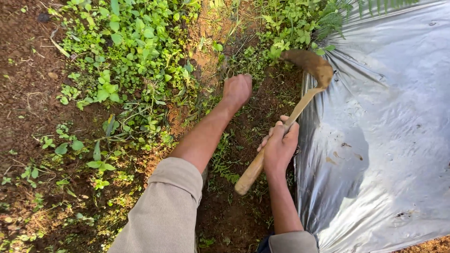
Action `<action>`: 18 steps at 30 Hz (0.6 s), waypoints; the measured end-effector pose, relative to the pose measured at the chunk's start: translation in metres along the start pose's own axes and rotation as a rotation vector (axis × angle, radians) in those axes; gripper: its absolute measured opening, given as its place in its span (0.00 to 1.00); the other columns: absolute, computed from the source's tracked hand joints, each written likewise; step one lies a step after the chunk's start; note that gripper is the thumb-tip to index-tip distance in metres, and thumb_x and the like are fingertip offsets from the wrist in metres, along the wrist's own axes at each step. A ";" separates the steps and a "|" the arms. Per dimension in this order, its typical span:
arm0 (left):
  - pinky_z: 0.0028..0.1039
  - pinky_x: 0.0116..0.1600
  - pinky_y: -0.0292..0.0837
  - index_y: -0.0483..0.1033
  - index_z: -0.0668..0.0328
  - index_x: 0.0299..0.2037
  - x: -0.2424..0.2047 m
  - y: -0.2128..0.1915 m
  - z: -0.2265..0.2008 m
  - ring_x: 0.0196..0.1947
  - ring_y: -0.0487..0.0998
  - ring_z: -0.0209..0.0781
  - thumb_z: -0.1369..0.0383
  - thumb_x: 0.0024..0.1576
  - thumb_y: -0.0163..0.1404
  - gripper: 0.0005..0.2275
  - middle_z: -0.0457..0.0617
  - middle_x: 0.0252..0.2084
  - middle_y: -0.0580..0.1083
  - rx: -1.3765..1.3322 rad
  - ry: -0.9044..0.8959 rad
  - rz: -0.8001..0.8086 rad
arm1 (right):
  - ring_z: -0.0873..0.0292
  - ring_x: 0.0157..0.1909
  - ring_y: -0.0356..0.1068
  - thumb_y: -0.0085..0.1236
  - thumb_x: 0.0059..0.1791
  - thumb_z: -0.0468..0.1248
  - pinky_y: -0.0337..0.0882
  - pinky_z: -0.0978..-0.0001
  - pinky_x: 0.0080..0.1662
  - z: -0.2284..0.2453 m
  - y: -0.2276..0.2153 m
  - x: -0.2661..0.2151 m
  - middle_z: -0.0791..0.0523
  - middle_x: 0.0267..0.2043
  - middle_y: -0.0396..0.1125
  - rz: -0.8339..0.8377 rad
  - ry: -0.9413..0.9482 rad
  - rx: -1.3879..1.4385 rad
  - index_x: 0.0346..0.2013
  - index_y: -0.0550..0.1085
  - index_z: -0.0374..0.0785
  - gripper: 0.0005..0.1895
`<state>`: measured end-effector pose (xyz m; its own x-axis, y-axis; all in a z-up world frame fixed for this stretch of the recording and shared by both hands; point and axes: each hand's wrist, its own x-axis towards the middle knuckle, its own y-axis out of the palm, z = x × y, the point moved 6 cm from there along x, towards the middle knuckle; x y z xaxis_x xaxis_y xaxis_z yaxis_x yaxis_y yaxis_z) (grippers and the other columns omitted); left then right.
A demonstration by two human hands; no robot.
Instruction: Weeding the edge of a garden bed using a hand sickle and manual pulling.
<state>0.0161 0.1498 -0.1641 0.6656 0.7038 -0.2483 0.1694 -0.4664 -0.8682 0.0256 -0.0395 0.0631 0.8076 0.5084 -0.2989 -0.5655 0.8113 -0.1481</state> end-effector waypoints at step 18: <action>0.42 0.35 0.85 0.82 0.63 0.35 -0.070 -0.059 0.030 0.24 0.82 0.48 0.73 0.64 0.48 0.09 0.57 0.23 0.78 0.163 0.108 0.249 | 0.65 0.17 0.59 0.35 0.57 0.32 0.67 0.70 0.19 -0.009 0.020 -0.041 0.59 0.24 0.56 -0.112 -0.018 0.065 0.53 0.61 0.29 0.12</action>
<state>-0.0619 0.1437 -0.1084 0.7470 0.5133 -0.4225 -0.1219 -0.5190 -0.8461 -0.0200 -0.0466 0.0636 0.8682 0.4182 -0.2671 -0.4601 0.8801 -0.1175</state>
